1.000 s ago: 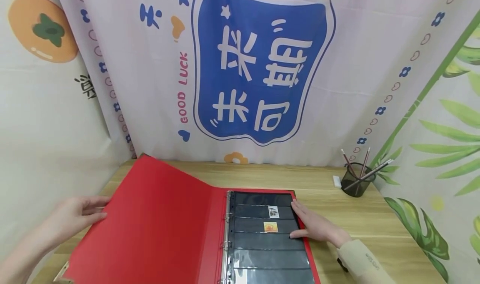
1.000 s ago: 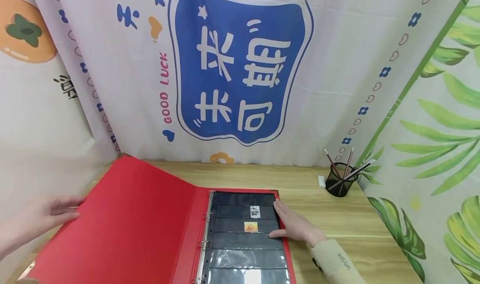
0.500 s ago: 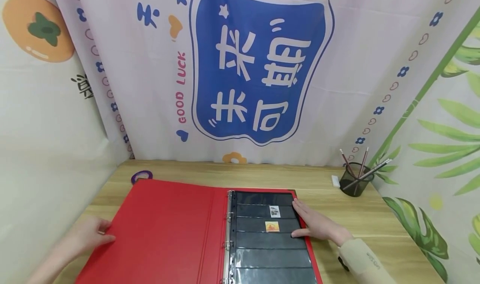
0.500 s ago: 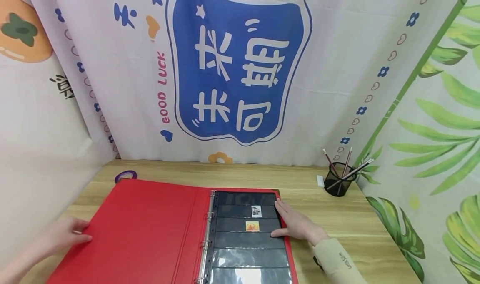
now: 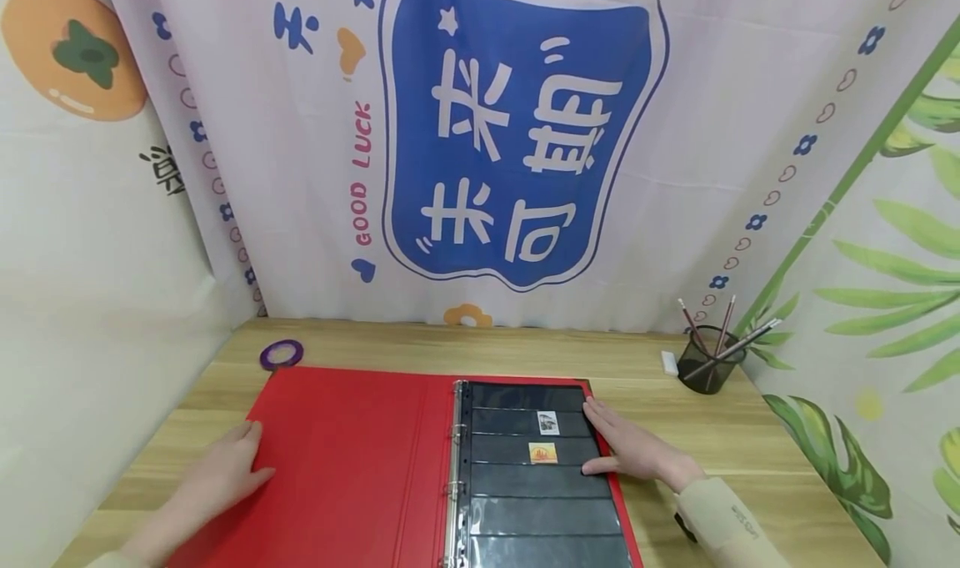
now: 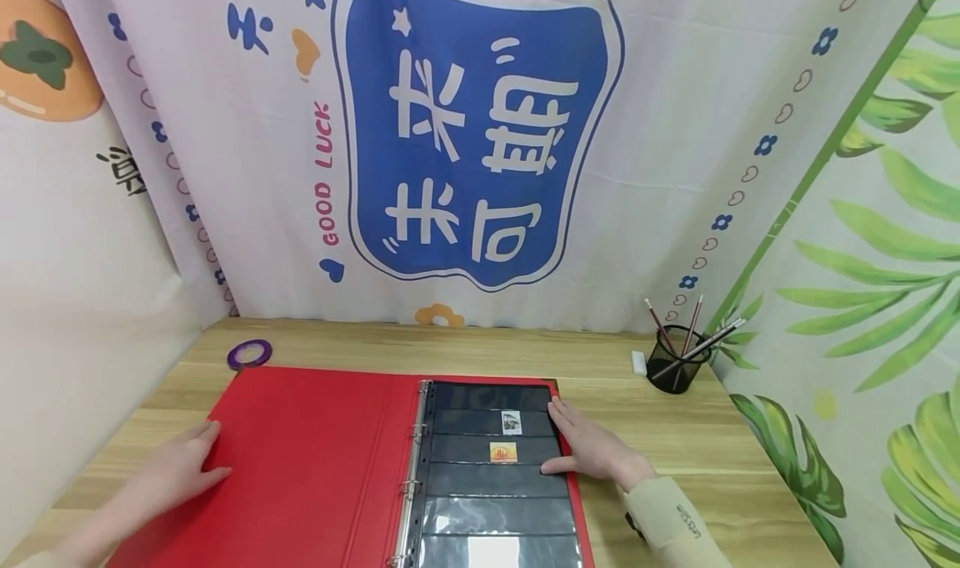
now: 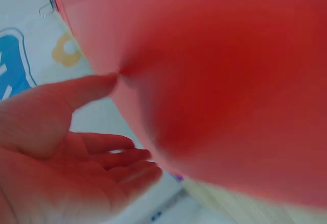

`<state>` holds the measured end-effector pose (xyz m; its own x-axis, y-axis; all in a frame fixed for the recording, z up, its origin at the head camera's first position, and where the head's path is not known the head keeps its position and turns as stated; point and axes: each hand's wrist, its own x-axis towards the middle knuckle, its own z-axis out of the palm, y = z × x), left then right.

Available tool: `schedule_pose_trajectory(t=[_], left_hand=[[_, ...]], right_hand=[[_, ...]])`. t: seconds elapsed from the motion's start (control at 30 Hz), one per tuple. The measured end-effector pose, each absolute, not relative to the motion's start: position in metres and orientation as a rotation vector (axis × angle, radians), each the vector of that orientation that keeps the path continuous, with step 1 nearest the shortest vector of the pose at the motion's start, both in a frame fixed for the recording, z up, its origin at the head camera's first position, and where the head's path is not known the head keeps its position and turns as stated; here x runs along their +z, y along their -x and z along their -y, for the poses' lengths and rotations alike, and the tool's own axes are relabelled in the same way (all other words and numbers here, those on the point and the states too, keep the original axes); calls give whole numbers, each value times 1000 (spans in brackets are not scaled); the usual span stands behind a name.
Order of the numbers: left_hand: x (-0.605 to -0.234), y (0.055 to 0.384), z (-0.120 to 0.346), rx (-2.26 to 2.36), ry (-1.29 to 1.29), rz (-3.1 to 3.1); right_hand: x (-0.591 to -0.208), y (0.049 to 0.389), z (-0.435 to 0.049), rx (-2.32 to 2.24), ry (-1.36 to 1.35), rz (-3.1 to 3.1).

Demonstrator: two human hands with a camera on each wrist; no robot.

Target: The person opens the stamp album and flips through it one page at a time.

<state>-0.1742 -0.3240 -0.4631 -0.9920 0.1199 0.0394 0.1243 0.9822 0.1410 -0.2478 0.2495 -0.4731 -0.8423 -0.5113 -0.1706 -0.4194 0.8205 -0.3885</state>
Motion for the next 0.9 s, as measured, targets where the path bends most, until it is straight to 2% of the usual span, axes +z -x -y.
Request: schedule_pose_trajectory(t=[0.4, 0.73, 0.9], left_hand=[[-473, 190, 255, -407, 623, 2932], [-478, 206, 214, -391, 889, 3009], [-483, 210, 204, -369, 940, 3080]], right_hand=[[-474, 248, -251, -521, 721, -2730], [-476, 250, -252, -515, 713, -2735], [-476, 250, -252, -531, 707, -2736]])
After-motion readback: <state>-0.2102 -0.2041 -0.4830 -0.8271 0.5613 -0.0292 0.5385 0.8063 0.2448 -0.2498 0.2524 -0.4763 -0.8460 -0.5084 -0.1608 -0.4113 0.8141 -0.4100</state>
